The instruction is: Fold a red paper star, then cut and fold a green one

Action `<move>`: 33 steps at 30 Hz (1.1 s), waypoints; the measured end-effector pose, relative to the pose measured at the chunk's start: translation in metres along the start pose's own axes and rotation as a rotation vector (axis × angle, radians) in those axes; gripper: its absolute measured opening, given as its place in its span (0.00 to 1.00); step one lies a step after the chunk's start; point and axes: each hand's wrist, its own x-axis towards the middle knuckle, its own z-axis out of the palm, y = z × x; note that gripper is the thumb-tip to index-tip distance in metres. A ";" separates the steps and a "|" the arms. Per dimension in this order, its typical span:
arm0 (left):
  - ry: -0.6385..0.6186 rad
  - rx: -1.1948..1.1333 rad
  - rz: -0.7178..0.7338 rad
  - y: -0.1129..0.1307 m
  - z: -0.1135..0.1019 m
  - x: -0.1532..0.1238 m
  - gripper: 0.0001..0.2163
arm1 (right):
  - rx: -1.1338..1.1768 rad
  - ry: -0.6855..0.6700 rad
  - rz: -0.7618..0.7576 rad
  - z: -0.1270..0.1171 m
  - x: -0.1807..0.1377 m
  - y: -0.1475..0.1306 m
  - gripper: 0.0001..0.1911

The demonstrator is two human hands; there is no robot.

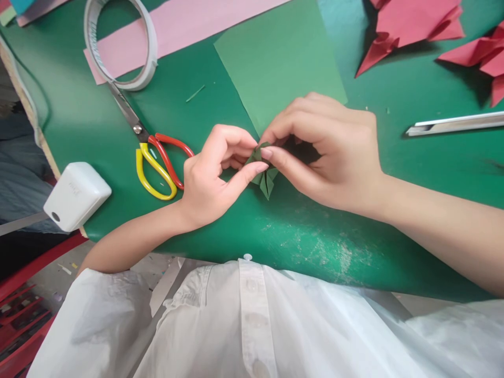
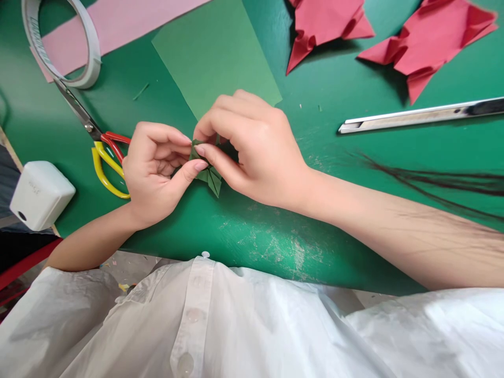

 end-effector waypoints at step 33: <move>-0.017 0.069 0.028 0.006 -0.004 0.001 0.06 | -0.036 -0.032 -0.089 0.000 0.001 0.001 0.11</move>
